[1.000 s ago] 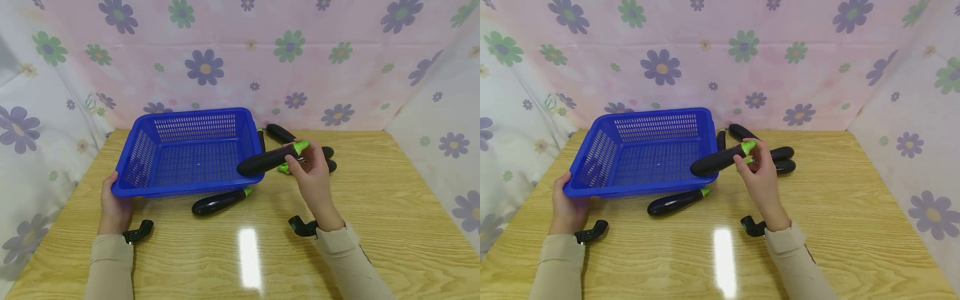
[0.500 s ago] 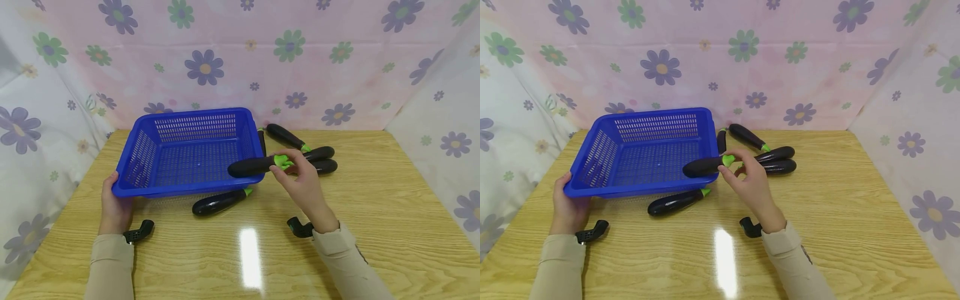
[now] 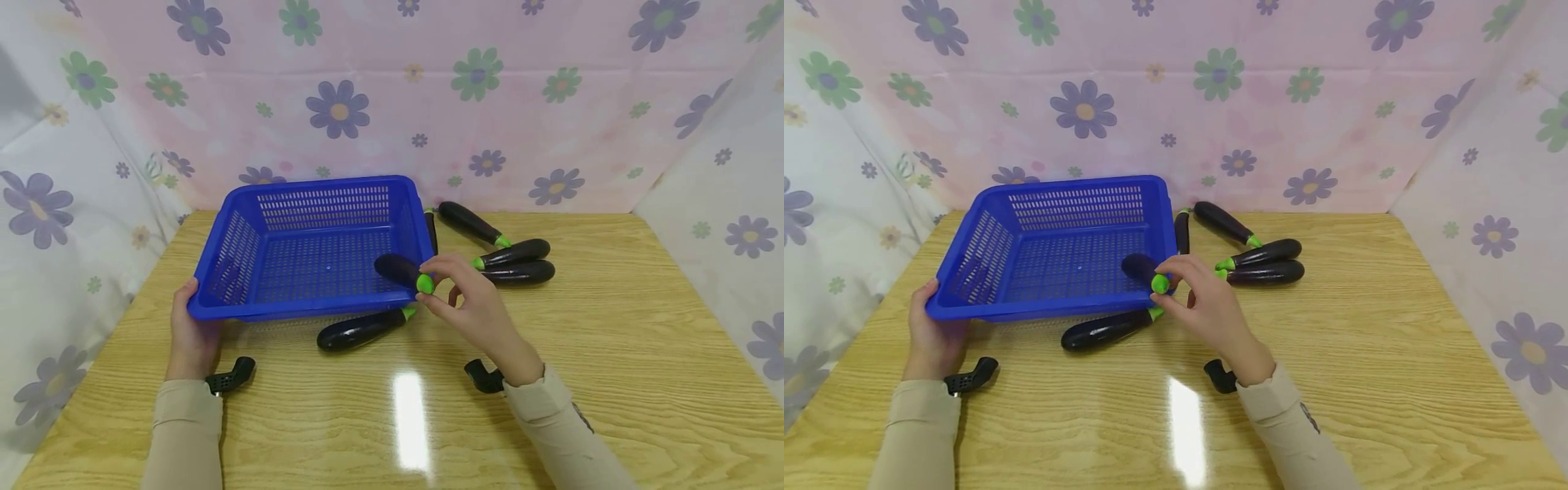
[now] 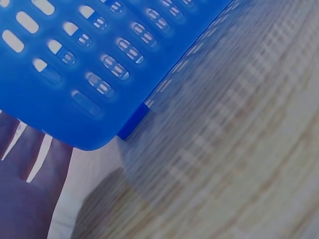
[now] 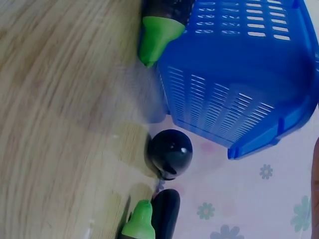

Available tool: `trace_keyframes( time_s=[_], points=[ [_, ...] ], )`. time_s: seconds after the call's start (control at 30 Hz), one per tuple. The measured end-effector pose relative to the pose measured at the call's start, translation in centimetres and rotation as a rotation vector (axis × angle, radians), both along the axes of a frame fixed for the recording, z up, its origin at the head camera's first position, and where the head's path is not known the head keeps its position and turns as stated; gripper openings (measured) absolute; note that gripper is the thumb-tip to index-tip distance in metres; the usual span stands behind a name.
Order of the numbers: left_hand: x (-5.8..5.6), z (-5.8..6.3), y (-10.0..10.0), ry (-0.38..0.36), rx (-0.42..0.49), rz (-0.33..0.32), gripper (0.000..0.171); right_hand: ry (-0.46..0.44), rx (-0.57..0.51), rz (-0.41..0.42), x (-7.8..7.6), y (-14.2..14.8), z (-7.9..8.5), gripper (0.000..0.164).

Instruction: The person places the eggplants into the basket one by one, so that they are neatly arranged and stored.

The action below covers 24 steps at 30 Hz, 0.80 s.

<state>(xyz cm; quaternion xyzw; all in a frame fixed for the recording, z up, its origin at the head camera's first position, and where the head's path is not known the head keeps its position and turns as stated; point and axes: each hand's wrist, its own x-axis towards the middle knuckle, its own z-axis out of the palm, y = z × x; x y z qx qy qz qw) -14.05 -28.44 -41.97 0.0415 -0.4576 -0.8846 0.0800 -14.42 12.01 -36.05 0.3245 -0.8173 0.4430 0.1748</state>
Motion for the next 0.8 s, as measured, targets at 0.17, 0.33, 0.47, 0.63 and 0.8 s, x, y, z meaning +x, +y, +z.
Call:
trace_keyframes(
  time_s=[0.17, 0.33, 0.47, 0.63, 0.8],
  points=[
    [0.1, 0.1, 0.0, -0.013, -0.023, -0.008, 0.048, -0.012, 0.018, -0.001, -0.5, 0.0, -1.0, 0.032],
    [0.0, 0.2, 0.0, -0.020, -0.049, -0.015, 0.050, -0.008, 0.013, -0.009, -0.5, 0.0, -1.0, 0.025],
    [0.1, 0.3, 0.0, -0.022, -0.058, -0.023, 0.050, -0.009, -0.009, -0.020, -0.1, -0.1, -0.3, 0.017],
    [0.1, 0.3, 0.0, -0.033, -0.065, -0.020, 0.051, 0.018, -0.038, 0.002, 0.8, -0.2, 1.1, 0.010],
    [0.1, 0.3, -0.1, -0.041, -0.087, -0.021, 0.052, -0.018, -0.026, 0.026, 0.1, 0.4, 0.2, 0.006]
  ],
)
